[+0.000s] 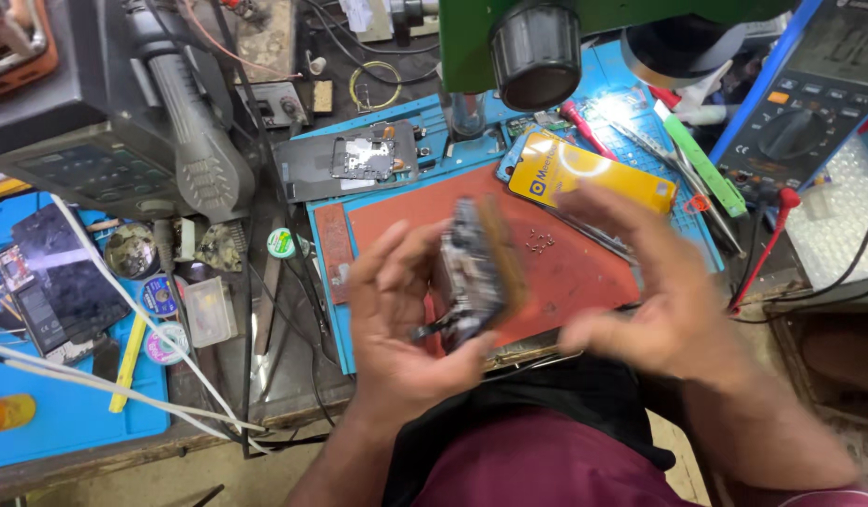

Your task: The person disassembles a smartphone using a green prying tool, removes the screen, and uses tweezers to adjust internal components. They then install a new screen and reassemble the phone, connecting internal cables and securing the back cover.

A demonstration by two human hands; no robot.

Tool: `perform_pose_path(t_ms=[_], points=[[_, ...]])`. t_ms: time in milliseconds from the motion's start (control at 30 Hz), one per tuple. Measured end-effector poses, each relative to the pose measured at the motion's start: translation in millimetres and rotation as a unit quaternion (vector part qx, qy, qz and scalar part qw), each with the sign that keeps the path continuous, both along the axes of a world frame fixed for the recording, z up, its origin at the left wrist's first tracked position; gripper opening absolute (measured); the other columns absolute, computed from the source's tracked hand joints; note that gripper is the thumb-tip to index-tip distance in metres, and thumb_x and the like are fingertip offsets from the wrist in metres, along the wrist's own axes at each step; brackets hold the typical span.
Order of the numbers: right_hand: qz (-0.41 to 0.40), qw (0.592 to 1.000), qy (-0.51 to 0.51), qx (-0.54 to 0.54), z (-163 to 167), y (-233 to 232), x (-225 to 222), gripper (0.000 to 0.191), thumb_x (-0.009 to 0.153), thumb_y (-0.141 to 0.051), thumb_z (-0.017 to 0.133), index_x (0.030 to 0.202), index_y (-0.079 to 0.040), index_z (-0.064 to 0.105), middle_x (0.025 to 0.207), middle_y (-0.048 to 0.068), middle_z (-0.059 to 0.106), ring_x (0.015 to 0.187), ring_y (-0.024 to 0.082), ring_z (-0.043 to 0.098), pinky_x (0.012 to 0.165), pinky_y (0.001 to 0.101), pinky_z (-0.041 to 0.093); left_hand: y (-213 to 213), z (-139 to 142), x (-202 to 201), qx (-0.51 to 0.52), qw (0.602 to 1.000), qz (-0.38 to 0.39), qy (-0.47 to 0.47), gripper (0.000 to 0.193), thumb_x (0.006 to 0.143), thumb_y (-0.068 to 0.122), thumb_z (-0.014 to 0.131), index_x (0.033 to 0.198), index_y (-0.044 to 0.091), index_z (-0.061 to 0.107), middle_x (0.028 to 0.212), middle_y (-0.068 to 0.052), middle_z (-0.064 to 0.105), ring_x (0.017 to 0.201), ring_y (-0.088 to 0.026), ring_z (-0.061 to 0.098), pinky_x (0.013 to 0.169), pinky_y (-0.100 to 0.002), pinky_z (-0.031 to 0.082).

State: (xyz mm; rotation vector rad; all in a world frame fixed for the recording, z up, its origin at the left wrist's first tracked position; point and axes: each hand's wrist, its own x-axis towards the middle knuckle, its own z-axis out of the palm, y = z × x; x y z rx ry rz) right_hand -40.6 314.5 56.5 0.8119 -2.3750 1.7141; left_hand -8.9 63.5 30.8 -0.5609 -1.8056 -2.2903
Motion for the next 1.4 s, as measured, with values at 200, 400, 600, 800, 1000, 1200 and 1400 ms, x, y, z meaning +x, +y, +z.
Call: perform_pose_path(t_ms=[200,400,600,800,1000,1200,1400], points=[[0.120,0.975,-0.105,-0.152,-27,-15,-5,0.108,0.070,-0.018,0.097,0.159,-0.005,0.036,0.156,0.019,0.054,0.145,0.027,0.055,0.124,0.0418,0.044,4,5,-15,-0.199,0.970,-0.004,0.139,0.117,0.081,0.004,0.095,0.163,0.020,0.013,0.147,-0.017,0.056,0.135,-0.026,0.065,0.110,-0.035,0.061],[0.139,0.970,-0.086,-0.179,-40,-11,-5,0.093,0.070,-0.013,0.097,0.148,-0.008,0.046,0.146,0.016,0.059,0.142,0.028,0.059,0.121,0.0456,0.051,-2,-3,-18,-0.206,0.961,0.012,0.185,0.140,0.075,0.010,0.099,0.167,0.030,-0.004,0.152,-0.022,0.046,0.128,-0.030,0.064,0.107,-0.040,0.060],[0.134,0.968,-0.092,-0.190,-45,-10,-6,0.090,0.070,-0.011,0.098,0.144,-0.008,0.047,0.144,0.016,0.059,0.140,0.030,0.060,0.118,0.0459,0.053,-4,-11,-19,-0.168,0.967,-0.010,0.192,0.142,0.077,0.006,0.100,0.168,0.034,-0.005,0.148,-0.021,0.045,0.130,-0.029,0.063,0.109,-0.040,0.061],[0.137,0.964,-0.093,-0.210,-44,-11,-6,0.087,0.073,-0.010,0.095,0.146,-0.008,0.047,0.144,0.015,0.060,0.142,0.031,0.060,0.121,0.0488,0.052,-11,-10,-16,-0.143,0.976,-0.022,0.164,0.139,0.076,0.005,0.098,0.169,0.032,-0.002,0.148,-0.018,0.044,0.129,-0.027,0.061,0.111,-0.038,0.057],[0.145,0.971,-0.068,-0.176,-32,-16,-8,0.094,0.074,-0.015,0.098,0.149,-0.011,0.041,0.141,0.014,0.059,0.138,0.029,0.061,0.120,0.0462,0.052,-12,-7,-18,-0.163,0.971,-0.019,0.172,0.138,0.077,0.006,0.098,0.169,0.031,-0.002,0.149,-0.018,0.046,0.131,-0.026,0.062,0.112,-0.038,0.057],[0.123,0.992,-0.006,-0.037,-30,-7,-9,0.097,0.061,-0.014,0.098,0.143,-0.011,0.047,0.138,0.018,0.063,0.129,0.030,0.066,0.109,0.0431,0.055,-18,11,-17,-0.258,0.958,-0.059,0.112,0.130,0.079,0.010,0.098,0.168,0.023,0.004,0.152,-0.020,0.047,0.136,-0.030,0.064,0.113,-0.040,0.060],[-0.006,0.989,0.053,-0.137,-66,-8,18,0.098,0.063,-0.025,0.099,0.142,-0.010,0.043,0.136,0.016,0.057,0.132,0.026,0.062,0.104,0.0382,0.056,-15,16,6,-0.243,0.943,0.174,0.145,0.154,0.050,0.030,0.100,0.166,0.013,0.000,0.161,-0.025,0.020,0.153,-0.037,0.026,0.124,-0.052,0.032]])
